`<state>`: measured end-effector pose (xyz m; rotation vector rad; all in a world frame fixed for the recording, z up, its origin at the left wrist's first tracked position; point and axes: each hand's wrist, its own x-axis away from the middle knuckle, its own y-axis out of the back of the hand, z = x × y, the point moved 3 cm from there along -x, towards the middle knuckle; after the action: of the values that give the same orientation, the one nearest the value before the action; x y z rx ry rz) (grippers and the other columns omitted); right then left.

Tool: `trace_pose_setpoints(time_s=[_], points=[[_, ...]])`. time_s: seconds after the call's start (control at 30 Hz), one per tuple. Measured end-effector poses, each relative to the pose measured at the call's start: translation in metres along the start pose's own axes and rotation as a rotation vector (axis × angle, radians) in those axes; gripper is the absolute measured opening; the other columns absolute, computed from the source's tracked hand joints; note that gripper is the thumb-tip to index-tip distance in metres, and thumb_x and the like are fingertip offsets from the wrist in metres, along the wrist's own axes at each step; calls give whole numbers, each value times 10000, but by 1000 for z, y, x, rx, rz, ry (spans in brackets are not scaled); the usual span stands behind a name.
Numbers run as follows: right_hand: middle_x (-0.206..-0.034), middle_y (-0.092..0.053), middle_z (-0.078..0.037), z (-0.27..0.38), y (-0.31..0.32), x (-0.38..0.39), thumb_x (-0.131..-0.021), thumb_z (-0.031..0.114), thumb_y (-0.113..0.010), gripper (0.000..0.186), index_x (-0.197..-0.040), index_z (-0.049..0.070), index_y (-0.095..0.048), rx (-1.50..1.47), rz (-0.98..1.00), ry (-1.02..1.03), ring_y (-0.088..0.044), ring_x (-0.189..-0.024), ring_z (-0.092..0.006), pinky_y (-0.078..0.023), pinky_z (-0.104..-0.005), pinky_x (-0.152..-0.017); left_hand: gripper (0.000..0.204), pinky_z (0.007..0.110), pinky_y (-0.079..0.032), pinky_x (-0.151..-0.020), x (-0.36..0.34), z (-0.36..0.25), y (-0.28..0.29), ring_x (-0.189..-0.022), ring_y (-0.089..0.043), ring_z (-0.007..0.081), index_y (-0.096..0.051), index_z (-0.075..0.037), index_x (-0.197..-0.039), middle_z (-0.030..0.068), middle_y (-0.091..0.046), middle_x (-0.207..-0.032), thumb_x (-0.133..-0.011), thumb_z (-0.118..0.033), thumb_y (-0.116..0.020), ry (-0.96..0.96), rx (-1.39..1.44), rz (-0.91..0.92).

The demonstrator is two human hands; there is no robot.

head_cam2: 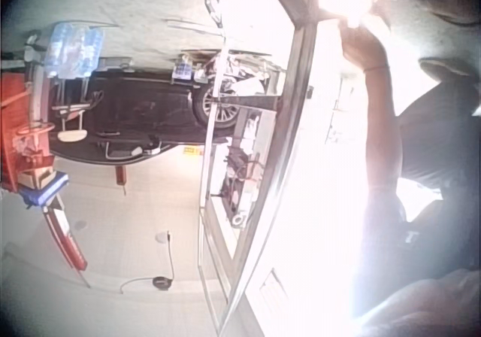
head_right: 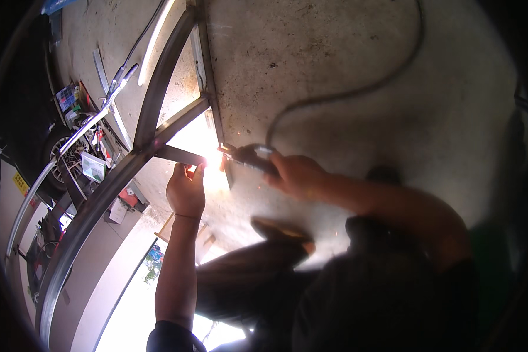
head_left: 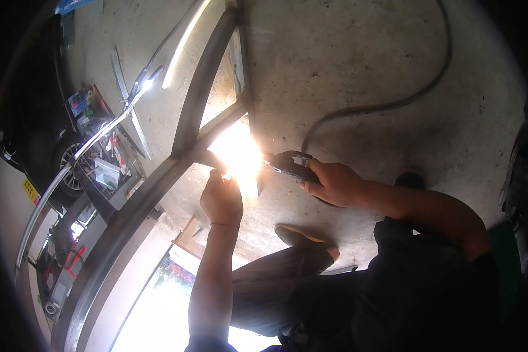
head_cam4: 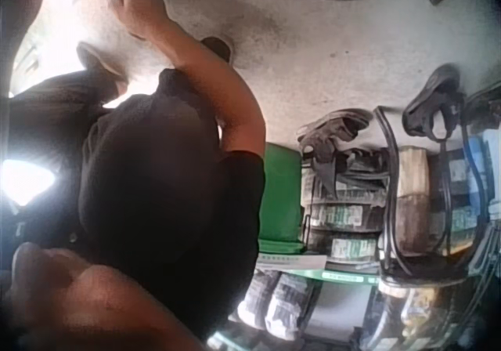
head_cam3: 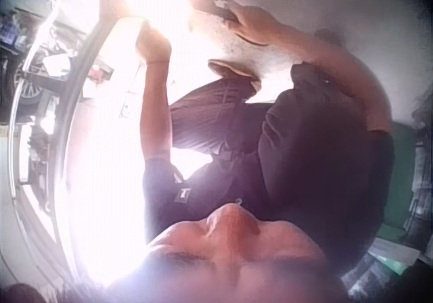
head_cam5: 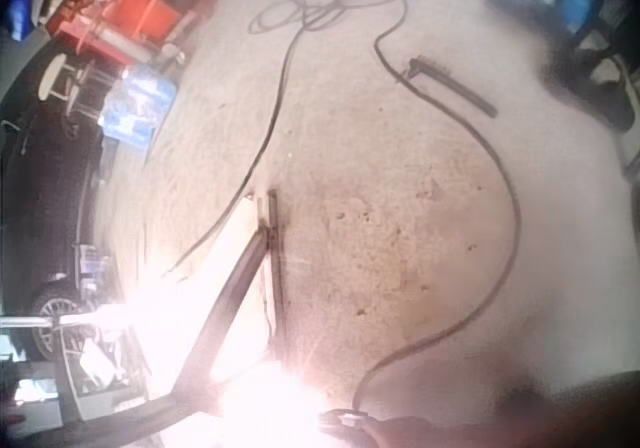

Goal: The person positions a metal frame on the floor and uses a welding torch to join the metal pieces together. They weld multiple joints on the frame, creating bright sparks and light, then inspect the welded areas.

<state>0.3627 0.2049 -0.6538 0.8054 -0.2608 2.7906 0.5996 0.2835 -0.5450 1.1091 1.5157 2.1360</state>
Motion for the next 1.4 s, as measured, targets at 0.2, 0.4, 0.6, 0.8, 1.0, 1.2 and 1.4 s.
trace_pose_setpoints(time_s=[0.2, 0.4, 0.6, 0.8, 1.0, 1.2, 1.4], points=[[-878, -681, -209, -3, 1, 6, -953, 377, -602, 405, -1122, 14, -542, 16, -22, 9, -678, -837, -377, -503, -470, -736, 242, 455, -532, -716, 0, -6, 4, -798, -686, 341, -642, -95, -1012, 122, -694, -833, -918, -317, -622, -11, 22, -3], [-879, -681, -207, -5, 0, 15, -958, 371, -602, 405, -1142, 18, -524, 9, -20, 13, -676, -827, -387, -501, -477, -716, 343, 454, -537, -729, -2, -7, 4, -821, -692, 334, -657, -95, -1007, 121, -704, -902, -943, -427, -603, -38, -4, -16], [-899, -681, -210, -5, 3, 17, -959, 366, -605, 435, -1206, 20, -513, 19, 35, -24, -680, -828, -374, -510, -466, -715, 331, 455, -540, -732, -2, -10, 6, -827, -693, 345, -647, -90, -1034, 120, -711, -913, -944, -404, -594, 1, -55, 35], [-958, -694, -189, -22, -3, 20, -926, 216, -600, 441, -1315, 50, -473, -1, 9, 109, -691, -869, -349, -526, -438, -749, 129, 428, -536, -683, 0, 8, -6, -758, -680, 347, -613, -81, -955, 127, -698, -832, -933, -169, -522, -60, 108, -116], [-968, -697, -168, -19, -5, 19, -949, 285, -600, 450, -1311, 48, -475, -61, -40, 139, -695, -877, -343, -533, -424, -762, 237, 402, -535, -684, -3, 6, -5, -740, -691, 292, -667, -70, -1000, 122, -731, -907, -891, -264, -745, -61, -44, -64], [-846, -673, -151, -10, 14, 31, -940, 313, -662, 360, -1126, 24, -555, -158, -185, 111, -685, -750, -287, -509, -396, -659, 294, 427, -532, -653, 0, -8, 5, -707, -688, 301, -640, -88, -971, 69, -694, -751, -888, -357, -722, -1, -28, -6], [-817, -655, -133, -3, 26, 35, -942, 320, -659, 368, -1130, 19, -558, -242, -158, 0, -668, -717, -267, -504, -389, -651, 300, 411, -522, -639, -1, -9, 8, -700, -677, 273, -663, -109, -975, 53, -684, -758, -889, -392, -716, 9, 5, -10]])
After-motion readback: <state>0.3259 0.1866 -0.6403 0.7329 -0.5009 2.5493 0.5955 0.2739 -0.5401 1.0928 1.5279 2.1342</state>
